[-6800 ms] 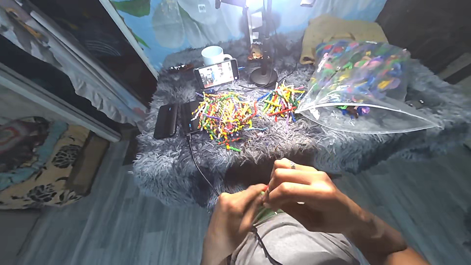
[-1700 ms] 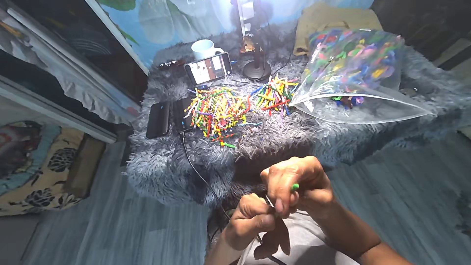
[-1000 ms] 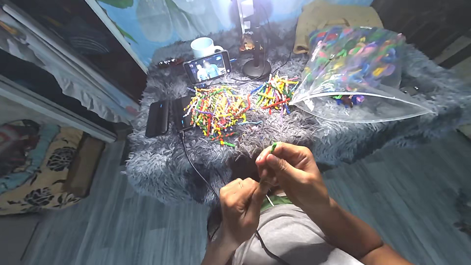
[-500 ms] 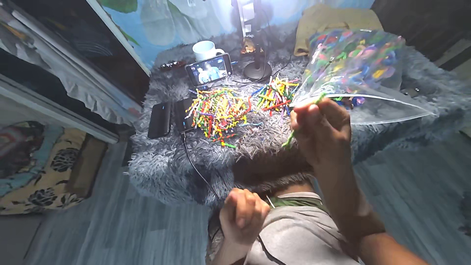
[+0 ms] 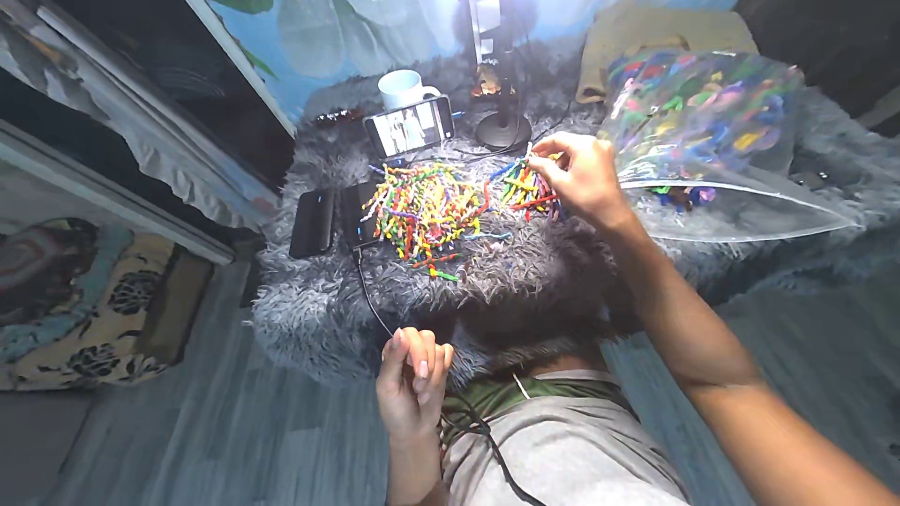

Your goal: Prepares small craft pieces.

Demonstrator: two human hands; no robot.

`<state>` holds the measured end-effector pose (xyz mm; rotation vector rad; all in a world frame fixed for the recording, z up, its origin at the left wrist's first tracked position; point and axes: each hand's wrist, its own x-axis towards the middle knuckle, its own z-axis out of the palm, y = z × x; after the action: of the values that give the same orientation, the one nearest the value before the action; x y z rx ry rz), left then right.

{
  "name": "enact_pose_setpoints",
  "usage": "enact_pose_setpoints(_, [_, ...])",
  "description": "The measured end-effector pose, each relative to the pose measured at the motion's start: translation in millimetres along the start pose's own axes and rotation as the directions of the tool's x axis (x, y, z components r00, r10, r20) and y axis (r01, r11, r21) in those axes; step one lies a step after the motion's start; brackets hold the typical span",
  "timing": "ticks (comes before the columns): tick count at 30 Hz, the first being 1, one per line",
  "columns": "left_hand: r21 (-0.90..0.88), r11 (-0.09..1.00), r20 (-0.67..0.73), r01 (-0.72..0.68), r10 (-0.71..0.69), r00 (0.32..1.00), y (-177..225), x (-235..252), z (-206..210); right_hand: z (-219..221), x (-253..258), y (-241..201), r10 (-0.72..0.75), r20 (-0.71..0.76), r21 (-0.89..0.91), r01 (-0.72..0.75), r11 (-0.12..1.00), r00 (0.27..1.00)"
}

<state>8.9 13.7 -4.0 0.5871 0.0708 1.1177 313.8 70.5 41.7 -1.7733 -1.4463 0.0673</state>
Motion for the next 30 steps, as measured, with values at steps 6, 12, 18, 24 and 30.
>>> enact_pose_setpoints(6, [0.156, 0.986, -0.010, -0.057, 0.060, 0.998, 0.7, 3.1, -3.0, 50.4, -41.3, -26.7, -0.393, 0.310, 0.223, 0.336, 0.915, 0.866])
enact_pose_setpoints(12, [0.536, 0.831, 0.037, -0.149, 0.153, 0.987, -10.4, 1.4, -6.4, 91.1, -54.4, -35.9, -0.316, 0.428, 0.061, 0.322, 0.945, 0.847])
enact_pose_setpoints(18, [0.905, 0.265, 0.232, -0.332, 0.346, 0.909, -15.4, 4.4, -7.1, 87.0, -61.5, -39.5, -0.423, 0.255, 0.050, 0.425, 0.904, 0.869])
enact_pose_setpoints(24, [0.821, -0.522, 0.442, -0.231, 0.326, 0.835, -20.6, 16.8, -0.5, 55.6, -79.5, -60.7, -0.575, 0.139, -0.043, 0.585, 0.810, 0.806])
enact_pose_setpoints(30, [0.875, -0.402, 0.394, -0.268, 0.273, 0.877, -17.4, 10.3, 10.5, 25.1, -101.4, -79.8, -0.681, 0.004, 0.356, 0.635, 0.686, 0.732])
